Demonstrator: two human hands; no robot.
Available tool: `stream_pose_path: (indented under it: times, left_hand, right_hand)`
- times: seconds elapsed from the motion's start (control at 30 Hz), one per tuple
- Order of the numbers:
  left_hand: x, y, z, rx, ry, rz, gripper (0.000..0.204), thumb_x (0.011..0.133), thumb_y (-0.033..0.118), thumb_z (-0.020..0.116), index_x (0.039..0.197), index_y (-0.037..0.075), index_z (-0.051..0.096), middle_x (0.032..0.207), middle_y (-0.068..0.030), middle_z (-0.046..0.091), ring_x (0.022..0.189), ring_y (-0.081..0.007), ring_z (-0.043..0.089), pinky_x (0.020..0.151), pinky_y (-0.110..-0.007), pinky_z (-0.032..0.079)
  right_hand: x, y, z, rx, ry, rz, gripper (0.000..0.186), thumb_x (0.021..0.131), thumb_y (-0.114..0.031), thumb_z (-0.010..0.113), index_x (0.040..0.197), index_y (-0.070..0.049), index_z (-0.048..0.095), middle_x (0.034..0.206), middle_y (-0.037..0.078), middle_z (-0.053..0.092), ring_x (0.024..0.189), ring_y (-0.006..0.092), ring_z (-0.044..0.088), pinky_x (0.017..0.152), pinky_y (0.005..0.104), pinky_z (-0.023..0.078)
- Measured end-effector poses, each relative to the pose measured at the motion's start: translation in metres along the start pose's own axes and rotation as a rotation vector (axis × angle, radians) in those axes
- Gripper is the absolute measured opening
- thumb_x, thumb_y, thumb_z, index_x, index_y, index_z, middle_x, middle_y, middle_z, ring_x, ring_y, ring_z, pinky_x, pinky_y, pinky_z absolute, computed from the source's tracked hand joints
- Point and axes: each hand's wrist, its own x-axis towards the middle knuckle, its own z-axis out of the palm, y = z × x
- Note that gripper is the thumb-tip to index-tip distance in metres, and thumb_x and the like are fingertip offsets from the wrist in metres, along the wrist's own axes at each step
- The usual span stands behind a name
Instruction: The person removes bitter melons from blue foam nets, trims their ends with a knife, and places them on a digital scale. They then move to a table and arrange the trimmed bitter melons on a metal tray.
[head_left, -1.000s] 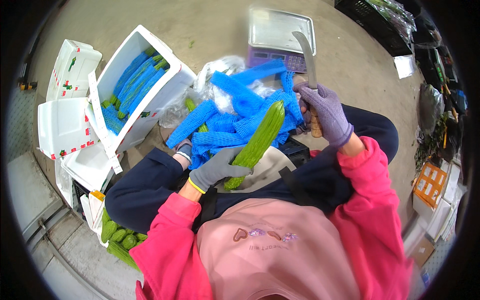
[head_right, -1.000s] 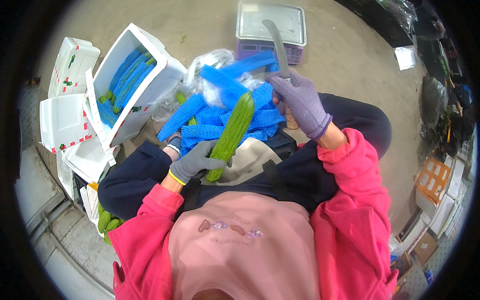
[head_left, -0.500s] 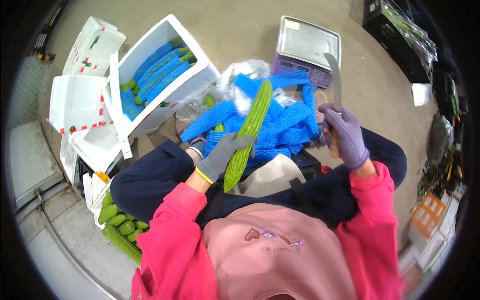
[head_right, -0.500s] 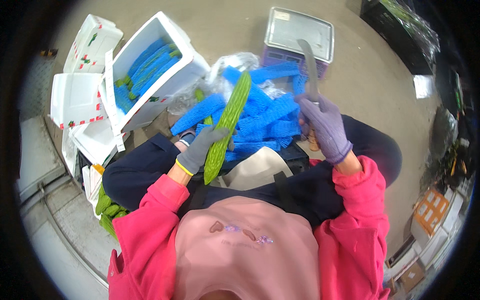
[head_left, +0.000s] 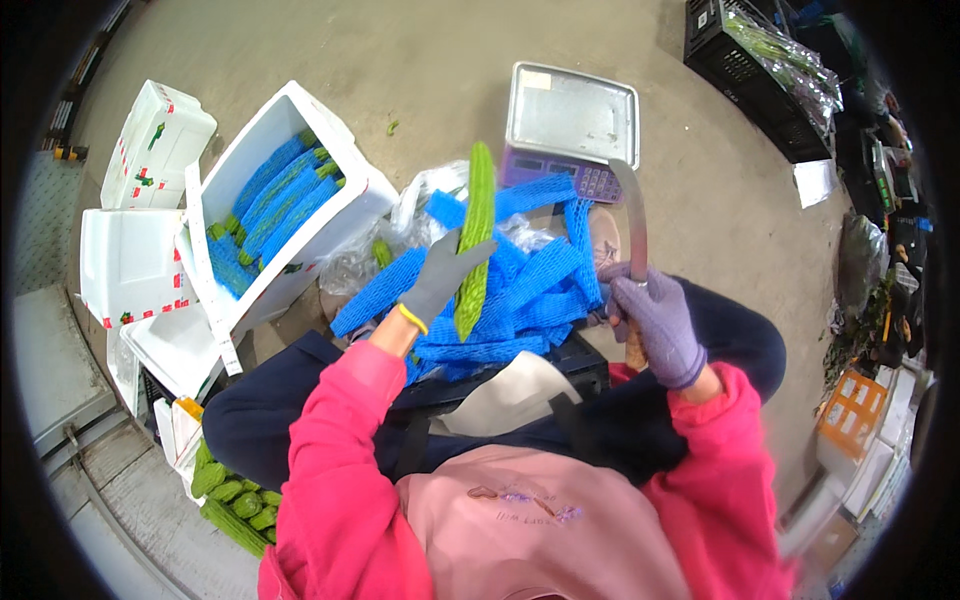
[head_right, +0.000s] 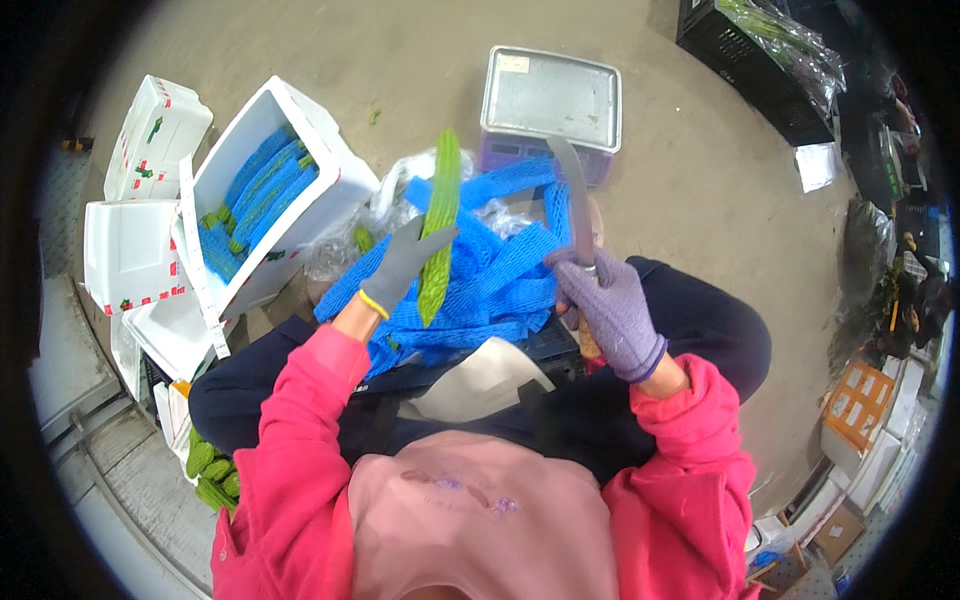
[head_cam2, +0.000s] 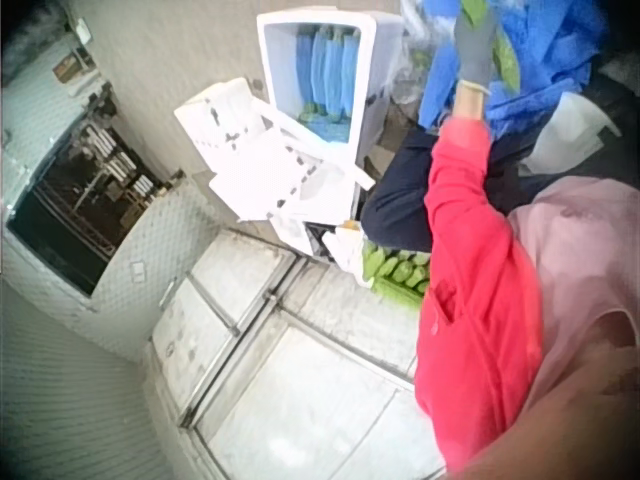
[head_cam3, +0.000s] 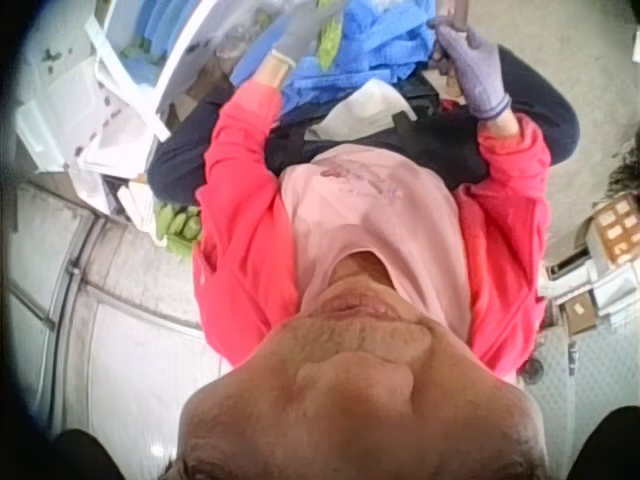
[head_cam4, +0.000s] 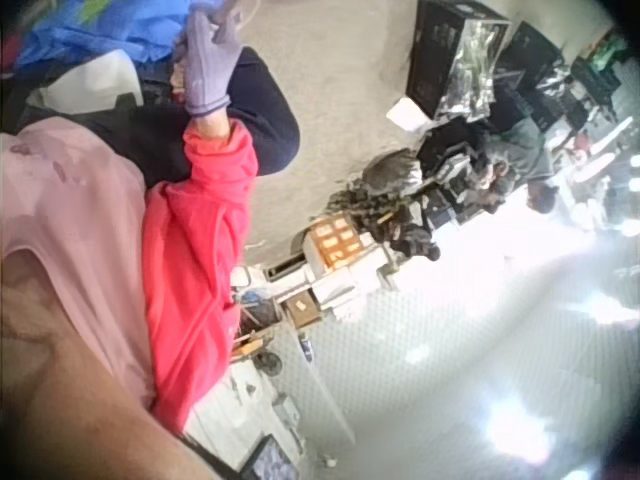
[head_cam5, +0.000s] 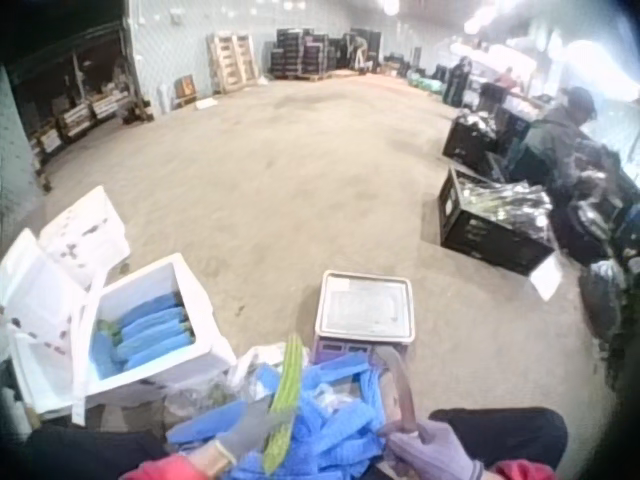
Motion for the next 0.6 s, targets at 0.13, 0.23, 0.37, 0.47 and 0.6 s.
stream_pose_path:
  times: [0.13,0.23,0.37,0.47,0.6]
  left_hand:
    - [0.077,0.006,0.028,0.325,0.043,0.209,0.048,0.087,0.039,0.069,0.117,0.002,0.061,0.097,-0.0115,0.066,0.087,-0.0219,0.064,0.076,-0.036,0.050]
    - [0.138,0.014,0.048,0.546,0.107,0.271,0.056,0.079,0.048,0.068,0.117,0.009,0.060,0.101,-0.0192,0.068,0.094,-0.0396,0.065,0.081,-0.048,0.050]
    - [0.202,0.022,0.077,0.647,0.226,0.345,0.047,0.081,0.042,0.066,0.112,0.007,0.061,0.103,-0.0201,0.068,0.095,-0.0400,0.065,0.081,-0.048,0.051]
    - [0.241,0.025,0.085,0.774,0.321,0.332,0.044,0.084,0.038,0.063,0.111,0.003,0.062,0.104,-0.0222,0.067,0.096,-0.0401,0.065,0.082,-0.049,0.051]
    - [0.271,0.022,0.089,0.915,0.488,0.443,0.036,0.085,0.033,0.061,0.104,0.002,0.065,0.098,-0.0230,0.067,0.091,-0.0395,0.065,0.079,-0.050,0.052]
  right_hand:
    - [0.001,-0.003,-0.005,0.009,0.013,-0.005,0.024,0.099,-0.016,0.052,0.112,0.002,0.060,0.072,0.005,0.057,0.056,0.0100,0.052,0.051,0.0212,0.041]
    - [-0.001,-0.005,-0.009,0.063,0.040,0.019,0.022,0.098,-0.018,0.058,0.112,-0.001,0.062,0.071,0.002,0.058,0.062,0.0080,0.054,0.053,0.0213,0.042]
    - [-0.006,-0.014,-0.014,0.028,0.063,0.031,0.021,0.097,-0.016,0.055,0.107,0.003,0.058,0.068,0.007,0.057,0.056,0.0113,0.054,0.052,0.0221,0.043]
    - [-0.007,-0.022,-0.018,0.073,0.099,0.151,0.022,0.097,-0.018,0.054,0.108,0.001,0.056,0.067,0.008,0.057,0.047,0.0129,0.050,0.040,0.0230,0.039]
    - [-0.006,-0.024,-0.017,0.124,0.121,0.172,0.026,0.096,-0.020,0.057,0.111,0.002,0.056,0.065,0.009,0.057,0.041,0.0110,0.046,0.038,0.0229,0.035]
